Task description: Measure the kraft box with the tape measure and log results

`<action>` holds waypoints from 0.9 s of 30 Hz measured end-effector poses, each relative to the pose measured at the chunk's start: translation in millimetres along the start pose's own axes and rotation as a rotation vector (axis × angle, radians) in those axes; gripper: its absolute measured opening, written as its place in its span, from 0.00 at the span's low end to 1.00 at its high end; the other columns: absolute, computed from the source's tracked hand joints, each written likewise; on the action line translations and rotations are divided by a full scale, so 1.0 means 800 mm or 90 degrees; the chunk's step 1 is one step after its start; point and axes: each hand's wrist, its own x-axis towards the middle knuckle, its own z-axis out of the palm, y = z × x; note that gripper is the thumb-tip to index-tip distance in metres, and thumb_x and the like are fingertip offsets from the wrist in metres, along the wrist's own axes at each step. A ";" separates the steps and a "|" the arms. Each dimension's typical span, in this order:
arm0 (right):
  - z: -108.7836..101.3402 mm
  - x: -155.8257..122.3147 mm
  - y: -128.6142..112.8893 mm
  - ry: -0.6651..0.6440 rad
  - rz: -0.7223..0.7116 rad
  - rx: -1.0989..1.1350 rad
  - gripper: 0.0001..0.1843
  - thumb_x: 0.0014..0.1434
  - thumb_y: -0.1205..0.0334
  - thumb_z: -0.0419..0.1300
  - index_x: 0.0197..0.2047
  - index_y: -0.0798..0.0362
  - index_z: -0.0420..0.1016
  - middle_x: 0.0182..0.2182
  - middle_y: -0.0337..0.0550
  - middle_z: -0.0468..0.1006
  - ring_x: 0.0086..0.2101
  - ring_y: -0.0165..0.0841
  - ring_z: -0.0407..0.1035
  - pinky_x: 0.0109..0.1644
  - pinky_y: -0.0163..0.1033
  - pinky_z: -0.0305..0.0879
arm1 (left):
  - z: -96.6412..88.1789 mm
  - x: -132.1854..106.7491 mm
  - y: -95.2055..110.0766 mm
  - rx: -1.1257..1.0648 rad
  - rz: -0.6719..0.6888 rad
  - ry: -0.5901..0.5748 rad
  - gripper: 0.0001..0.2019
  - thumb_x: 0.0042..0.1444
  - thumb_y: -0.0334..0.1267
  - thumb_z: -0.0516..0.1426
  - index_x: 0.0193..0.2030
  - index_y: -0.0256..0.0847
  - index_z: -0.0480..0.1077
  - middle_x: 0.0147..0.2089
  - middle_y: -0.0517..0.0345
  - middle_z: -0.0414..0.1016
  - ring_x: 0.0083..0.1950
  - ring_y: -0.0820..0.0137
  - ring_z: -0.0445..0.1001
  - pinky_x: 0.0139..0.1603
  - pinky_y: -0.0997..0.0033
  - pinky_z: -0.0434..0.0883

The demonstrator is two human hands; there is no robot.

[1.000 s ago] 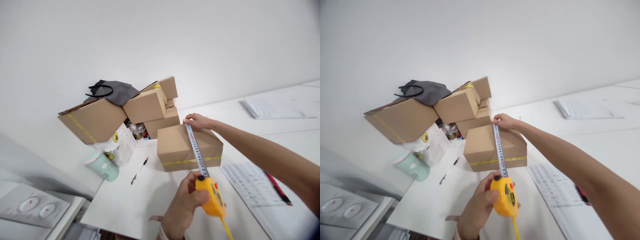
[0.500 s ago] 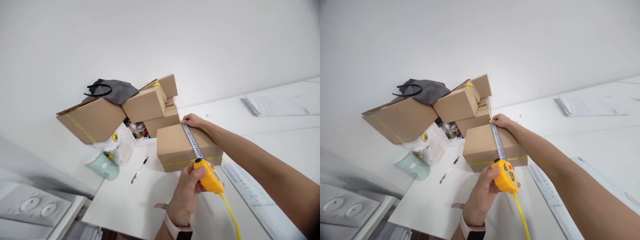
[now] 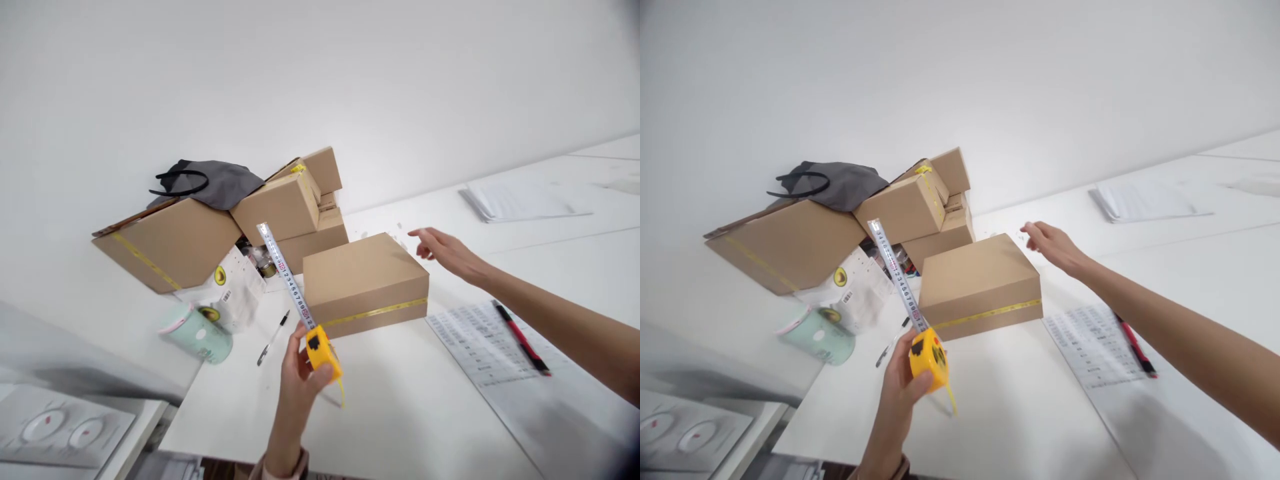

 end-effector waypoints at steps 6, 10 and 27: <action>-0.006 -0.075 0.023 -0.110 -0.019 -0.033 0.34 0.66 0.33 0.46 0.65 0.41 0.69 0.45 0.45 0.80 0.42 0.40 0.74 0.45 0.43 0.71 | -0.027 0.041 -0.009 -0.023 -0.030 -0.023 0.33 0.40 0.49 0.73 0.53 0.43 0.70 0.48 0.51 0.77 0.43 0.58 0.80 0.44 0.61 0.76; -0.014 -0.069 -0.019 -0.055 -0.057 -0.077 0.29 0.61 0.34 0.53 0.57 0.41 0.76 0.46 0.43 0.81 0.46 0.43 0.73 0.45 0.42 0.69 | -0.032 0.052 0.017 -0.024 0.005 -0.050 0.33 0.40 0.50 0.72 0.53 0.43 0.71 0.54 0.49 0.76 0.44 0.56 0.80 0.45 0.60 0.76; 0.024 0.021 -0.075 -0.005 -0.266 -0.312 0.18 0.67 0.54 0.47 0.36 0.50 0.75 0.38 0.48 0.81 0.37 0.41 0.72 0.39 0.42 0.62 | 0.081 0.009 -0.008 0.010 -0.063 -0.188 0.35 0.39 0.49 0.73 0.55 0.44 0.71 0.46 0.49 0.75 0.41 0.61 0.74 0.39 0.65 0.73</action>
